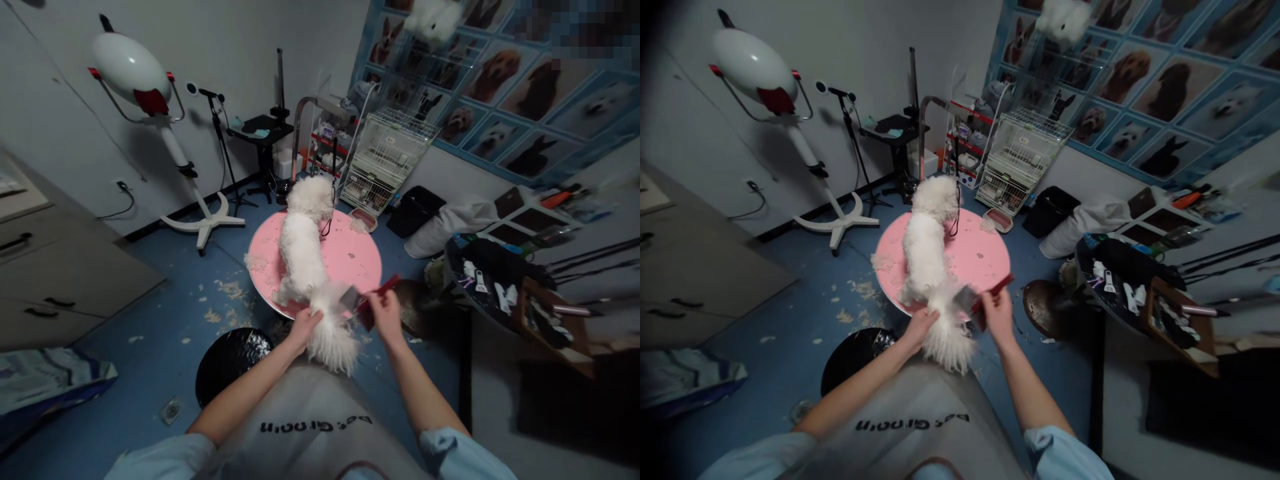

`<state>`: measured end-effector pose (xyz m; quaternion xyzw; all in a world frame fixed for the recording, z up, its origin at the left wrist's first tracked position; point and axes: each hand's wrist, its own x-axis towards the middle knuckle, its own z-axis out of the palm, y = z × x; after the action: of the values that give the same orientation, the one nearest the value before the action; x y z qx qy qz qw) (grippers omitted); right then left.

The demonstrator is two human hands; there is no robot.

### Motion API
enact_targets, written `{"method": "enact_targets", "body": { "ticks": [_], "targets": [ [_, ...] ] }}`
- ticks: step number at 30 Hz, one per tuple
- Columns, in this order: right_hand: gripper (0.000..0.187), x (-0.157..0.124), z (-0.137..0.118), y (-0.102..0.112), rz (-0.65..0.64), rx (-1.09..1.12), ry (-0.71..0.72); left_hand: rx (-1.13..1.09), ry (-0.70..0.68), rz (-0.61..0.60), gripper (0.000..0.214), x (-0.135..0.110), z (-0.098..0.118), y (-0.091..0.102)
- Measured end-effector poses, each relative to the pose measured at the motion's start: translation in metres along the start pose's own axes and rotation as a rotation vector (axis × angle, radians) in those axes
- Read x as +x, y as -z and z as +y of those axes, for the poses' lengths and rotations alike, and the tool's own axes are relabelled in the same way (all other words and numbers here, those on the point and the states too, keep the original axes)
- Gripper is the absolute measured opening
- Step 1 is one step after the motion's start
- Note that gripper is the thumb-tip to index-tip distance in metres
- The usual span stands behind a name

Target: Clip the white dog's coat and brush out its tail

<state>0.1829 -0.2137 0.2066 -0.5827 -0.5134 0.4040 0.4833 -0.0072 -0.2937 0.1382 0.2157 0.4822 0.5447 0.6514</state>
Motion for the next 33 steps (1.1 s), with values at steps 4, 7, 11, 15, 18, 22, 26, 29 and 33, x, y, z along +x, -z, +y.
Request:
{"method": "enact_targets", "body": {
  "ticks": [4,7,11,15,18,22,26,29,33],
  "targets": [
    [0.036,-0.01,0.008,-0.007,-0.068,-0.058,-0.06,0.016,-0.015,0.003,0.05,0.006,-0.006,0.003],
    [0.036,-0.013,0.014,-0.009,0.016,-0.021,-0.027,0.065,-0.023,0.012,0.049,0.007,-0.009,0.004],
    [0.039,-0.01,0.022,0.004,-0.015,0.009,-0.122,0.116,-0.045,0.005,0.048,0.007,-0.012,0.006],
    [0.04,-0.005,0.021,0.02,0.218,0.02,-0.119,0.158,-0.054,0.024,0.047,0.009,-0.018,0.008],
    [0.039,-0.013,0.015,0.007,0.13,0.048,-0.064,0.176,-0.059,-0.001,0.047,0.01,-0.019,0.01],
    [0.037,-0.008,0.006,-0.008,0.06,-0.009,-0.077,0.216,-0.081,0.02,0.045,0.009,-0.015,0.012],
    [0.032,0.008,-0.004,-0.002,0.178,0.001,-0.019,0.24,-0.1,0.056,0.045,0.006,-0.014,0.012],
    [0.033,0.008,-0.006,-0.012,-0.071,-0.066,0.006,0.222,-0.101,0.047,0.046,0.005,-0.013,0.011],
    [0.029,0.007,-0.009,-0.031,0.004,-0.118,0.027,0.231,-0.14,0.062,0.045,0.004,-0.009,0.007]
  ]
}}
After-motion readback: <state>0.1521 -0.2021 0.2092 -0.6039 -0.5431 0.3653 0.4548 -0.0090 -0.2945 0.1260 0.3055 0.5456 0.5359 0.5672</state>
